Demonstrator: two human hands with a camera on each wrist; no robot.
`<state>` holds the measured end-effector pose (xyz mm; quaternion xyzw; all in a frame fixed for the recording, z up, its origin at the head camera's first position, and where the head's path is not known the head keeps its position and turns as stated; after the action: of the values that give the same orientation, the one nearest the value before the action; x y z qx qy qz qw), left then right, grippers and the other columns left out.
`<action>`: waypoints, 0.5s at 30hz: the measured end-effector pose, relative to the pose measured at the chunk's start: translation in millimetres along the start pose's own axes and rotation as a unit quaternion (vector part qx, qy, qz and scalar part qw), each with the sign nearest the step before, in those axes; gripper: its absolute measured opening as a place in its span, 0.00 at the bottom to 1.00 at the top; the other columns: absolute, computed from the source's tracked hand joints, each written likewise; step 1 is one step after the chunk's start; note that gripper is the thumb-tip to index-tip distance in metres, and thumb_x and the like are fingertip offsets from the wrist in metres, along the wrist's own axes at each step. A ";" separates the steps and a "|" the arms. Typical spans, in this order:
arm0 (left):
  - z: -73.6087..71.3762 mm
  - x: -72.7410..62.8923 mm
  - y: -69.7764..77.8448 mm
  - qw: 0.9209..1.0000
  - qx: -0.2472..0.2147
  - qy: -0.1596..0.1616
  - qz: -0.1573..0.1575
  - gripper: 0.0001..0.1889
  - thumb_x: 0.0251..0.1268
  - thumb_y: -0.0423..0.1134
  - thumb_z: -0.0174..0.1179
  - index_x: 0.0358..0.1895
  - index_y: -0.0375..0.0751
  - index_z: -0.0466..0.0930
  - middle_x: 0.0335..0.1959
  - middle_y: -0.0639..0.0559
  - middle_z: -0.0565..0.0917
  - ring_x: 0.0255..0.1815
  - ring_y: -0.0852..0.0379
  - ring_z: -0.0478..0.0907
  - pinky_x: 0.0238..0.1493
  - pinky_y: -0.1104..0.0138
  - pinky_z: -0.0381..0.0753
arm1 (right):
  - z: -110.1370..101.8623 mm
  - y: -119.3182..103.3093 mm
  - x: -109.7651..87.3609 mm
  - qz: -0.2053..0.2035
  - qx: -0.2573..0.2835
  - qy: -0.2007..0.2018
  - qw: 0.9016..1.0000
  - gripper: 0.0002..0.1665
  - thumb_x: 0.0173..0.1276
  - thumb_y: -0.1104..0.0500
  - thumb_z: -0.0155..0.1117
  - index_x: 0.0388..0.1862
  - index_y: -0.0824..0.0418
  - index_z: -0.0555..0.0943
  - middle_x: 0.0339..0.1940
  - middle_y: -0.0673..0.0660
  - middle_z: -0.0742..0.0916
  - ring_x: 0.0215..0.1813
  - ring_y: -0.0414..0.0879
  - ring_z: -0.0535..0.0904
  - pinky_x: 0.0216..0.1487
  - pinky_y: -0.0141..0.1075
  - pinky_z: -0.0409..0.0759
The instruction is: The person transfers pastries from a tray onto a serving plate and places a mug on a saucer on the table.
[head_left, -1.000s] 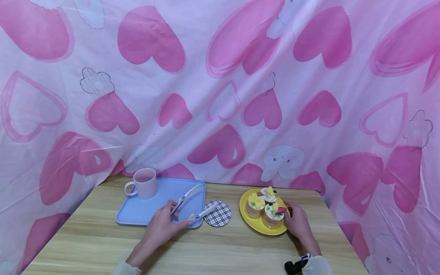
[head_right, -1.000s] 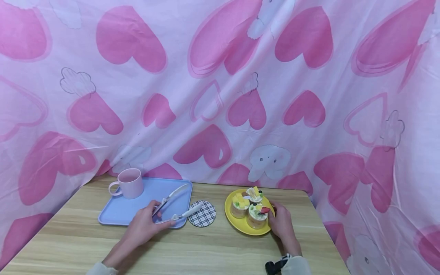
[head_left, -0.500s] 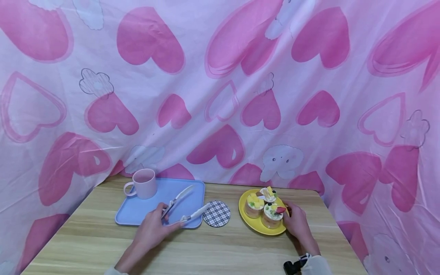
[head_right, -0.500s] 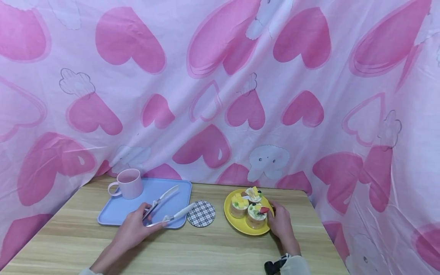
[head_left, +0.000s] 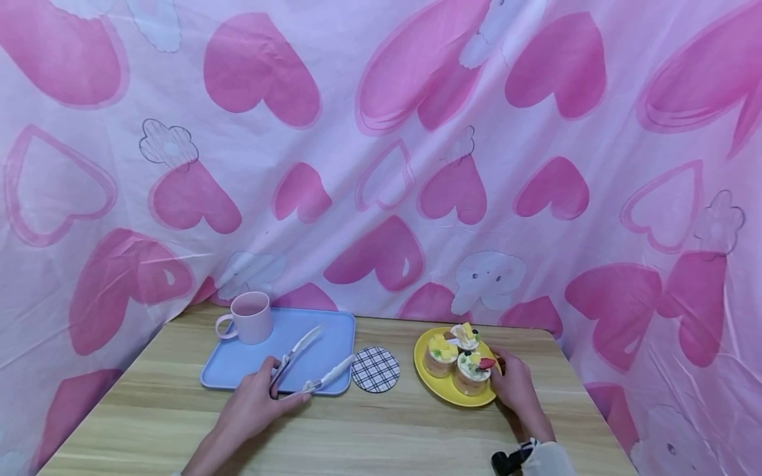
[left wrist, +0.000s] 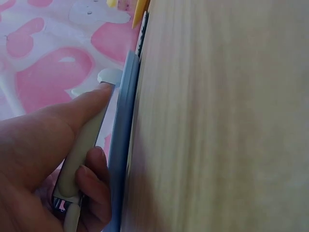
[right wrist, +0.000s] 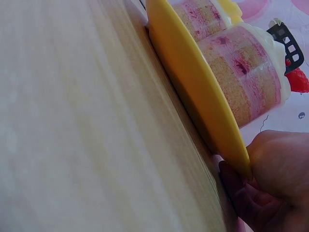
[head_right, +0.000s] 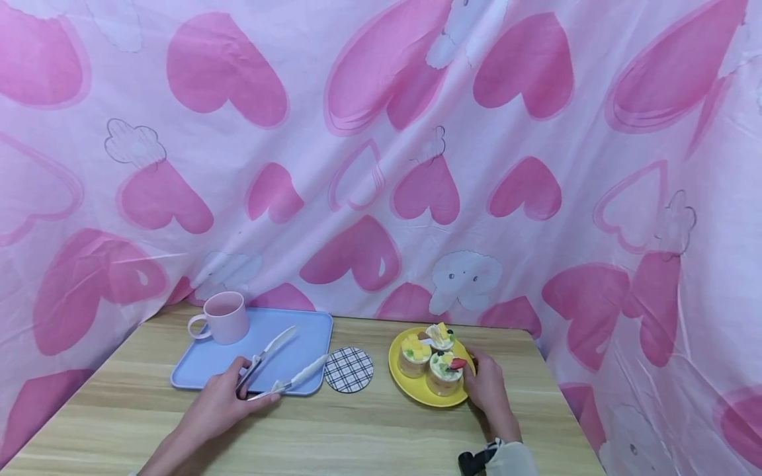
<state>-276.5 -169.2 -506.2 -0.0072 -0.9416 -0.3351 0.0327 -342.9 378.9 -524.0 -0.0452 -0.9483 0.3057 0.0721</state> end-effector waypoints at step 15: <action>-2.3 -14.0 5.5 0.992 0.116 -0.044 0.016 0.61 0.48 0.82 0.71 0.71 0.34 0.68 0.27 0.47 0.80 0.28 0.53 0.76 0.30 0.56 0.79 | 1.5 1.8 -0.2 0.002 0.003 -0.004 1.000 0.29 0.80 0.65 0.61 0.77 0.67 0.74 0.62 0.70 0.86 0.54 0.57 0.83 0.53 0.51 0.88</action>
<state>-262.2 -166.3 -501.9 -0.0329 -0.9744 -0.2223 -0.0028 -342.9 379.5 -526.2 -0.0454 -0.9476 0.3089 0.0684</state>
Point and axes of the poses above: each hand's wrist, its own x-axis towards the middle knuckle, its own z-axis out of the palm, y = z × x, the point moved 8 cm from there along x, towards the middle knuckle
